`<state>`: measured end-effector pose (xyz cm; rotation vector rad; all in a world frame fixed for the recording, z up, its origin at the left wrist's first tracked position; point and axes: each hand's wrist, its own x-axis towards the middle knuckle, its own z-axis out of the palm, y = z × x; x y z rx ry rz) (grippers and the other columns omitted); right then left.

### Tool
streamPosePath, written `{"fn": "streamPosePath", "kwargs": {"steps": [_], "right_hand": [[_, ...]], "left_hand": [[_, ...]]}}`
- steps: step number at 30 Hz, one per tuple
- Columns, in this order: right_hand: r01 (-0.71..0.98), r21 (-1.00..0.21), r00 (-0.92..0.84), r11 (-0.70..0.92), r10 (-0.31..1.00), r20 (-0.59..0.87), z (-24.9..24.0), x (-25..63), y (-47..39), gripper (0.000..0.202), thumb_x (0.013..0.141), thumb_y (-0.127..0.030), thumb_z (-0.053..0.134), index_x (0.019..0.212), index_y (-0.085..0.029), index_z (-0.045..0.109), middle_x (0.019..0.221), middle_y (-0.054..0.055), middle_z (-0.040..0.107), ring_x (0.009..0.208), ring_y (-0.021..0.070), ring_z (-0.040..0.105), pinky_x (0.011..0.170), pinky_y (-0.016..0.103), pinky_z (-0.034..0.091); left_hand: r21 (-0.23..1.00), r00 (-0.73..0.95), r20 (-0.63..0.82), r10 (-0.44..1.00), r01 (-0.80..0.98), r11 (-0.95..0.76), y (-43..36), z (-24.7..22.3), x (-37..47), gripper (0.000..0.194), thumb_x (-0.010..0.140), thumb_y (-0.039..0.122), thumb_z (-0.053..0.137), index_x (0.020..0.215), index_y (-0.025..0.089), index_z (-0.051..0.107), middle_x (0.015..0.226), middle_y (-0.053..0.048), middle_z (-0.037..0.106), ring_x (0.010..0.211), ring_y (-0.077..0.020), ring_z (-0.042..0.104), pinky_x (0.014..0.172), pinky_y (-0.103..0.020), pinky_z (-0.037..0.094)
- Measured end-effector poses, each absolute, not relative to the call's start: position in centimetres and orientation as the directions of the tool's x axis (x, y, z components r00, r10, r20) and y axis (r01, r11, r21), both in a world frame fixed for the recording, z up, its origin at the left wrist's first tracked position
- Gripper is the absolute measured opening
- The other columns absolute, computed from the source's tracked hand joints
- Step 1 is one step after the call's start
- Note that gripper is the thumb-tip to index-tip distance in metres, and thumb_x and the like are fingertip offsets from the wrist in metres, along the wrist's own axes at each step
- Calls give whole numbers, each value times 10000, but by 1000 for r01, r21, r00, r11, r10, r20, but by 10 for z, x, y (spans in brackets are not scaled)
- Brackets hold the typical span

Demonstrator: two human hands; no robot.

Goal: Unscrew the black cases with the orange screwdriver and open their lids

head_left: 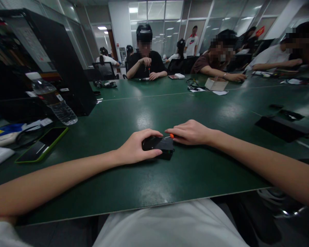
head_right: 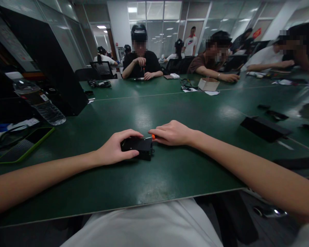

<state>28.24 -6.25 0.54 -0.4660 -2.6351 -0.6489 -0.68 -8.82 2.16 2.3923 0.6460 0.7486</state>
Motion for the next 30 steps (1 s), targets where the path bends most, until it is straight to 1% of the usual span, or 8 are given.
{"fn": "streamPosePath", "kwargs": {"steps": [3,6,10,13,16,21,25,30], "right_hand": [[418,431,-867,799,210,452,8,280,-67,318,1039,-299,447,1261,-138,608,757,8,703,558,94,575,508,260,305],[458,462,-854,759,231,467,12,277,-73,296,1032,-291,463,1238,-157,627,743,-1,704,560,96,591,507,274,301],[492,470,-834,733,241,496,16,272,-82,271,1027,-277,472,1194,-155,647,732,-3,705,574,106,619,507,286,313],[519,423,-824,743,302,479,14,268,-87,285,1022,-255,447,1203,-157,644,769,8,727,602,110,641,513,279,327],[541,327,-811,775,378,447,10,265,-89,319,991,-217,448,1250,-155,623,886,40,765,680,125,682,542,260,373],[518,173,-810,837,416,413,5,264,-85,360,947,-184,471,1274,-114,605,1046,87,770,781,155,723,623,254,458],[525,129,-813,841,450,370,6,266,-80,366,949,-204,470,1285,-137,599,1062,91,767,802,161,722,647,255,459],[527,118,-819,842,466,334,7,269,-76,314,969,-242,458,1221,-156,624,987,78,757,774,158,701,631,255,422]], "left_hand": [[661,750,282,598,300,-688,-76,24,-24,527,823,390,772,1276,156,640,1180,-95,717,1049,-231,678,905,-316,514],[673,783,198,590,329,-662,-67,25,-36,456,815,421,777,1173,147,707,995,-62,744,842,-191,688,738,-271,518],[657,771,248,587,311,-687,-66,24,-37,464,802,424,788,1153,127,731,921,-57,755,784,-174,683,704,-252,513],[626,767,281,577,310,-716,-68,22,-35,466,801,421,792,1163,133,741,940,-57,772,803,-175,697,722,-250,517],[599,771,301,562,305,-740,-68,21,-34,466,803,419,793,1169,136,745,941,-53,780,793,-172,703,712,-244,512],[582,772,311,554,306,-753,-68,20,-35,465,805,423,792,1162,128,749,931,-55,781,783,-170,705,711,-242,517],[570,769,322,553,309,-761,-69,20,-34,459,809,420,788,1157,125,748,941,-62,784,792,-174,714,706,-239,517],[548,757,363,543,298,-782,-71,20,-32,445,806,410,788,1145,124,746,962,-70,787,805,-177,720,716,-239,520]]}}
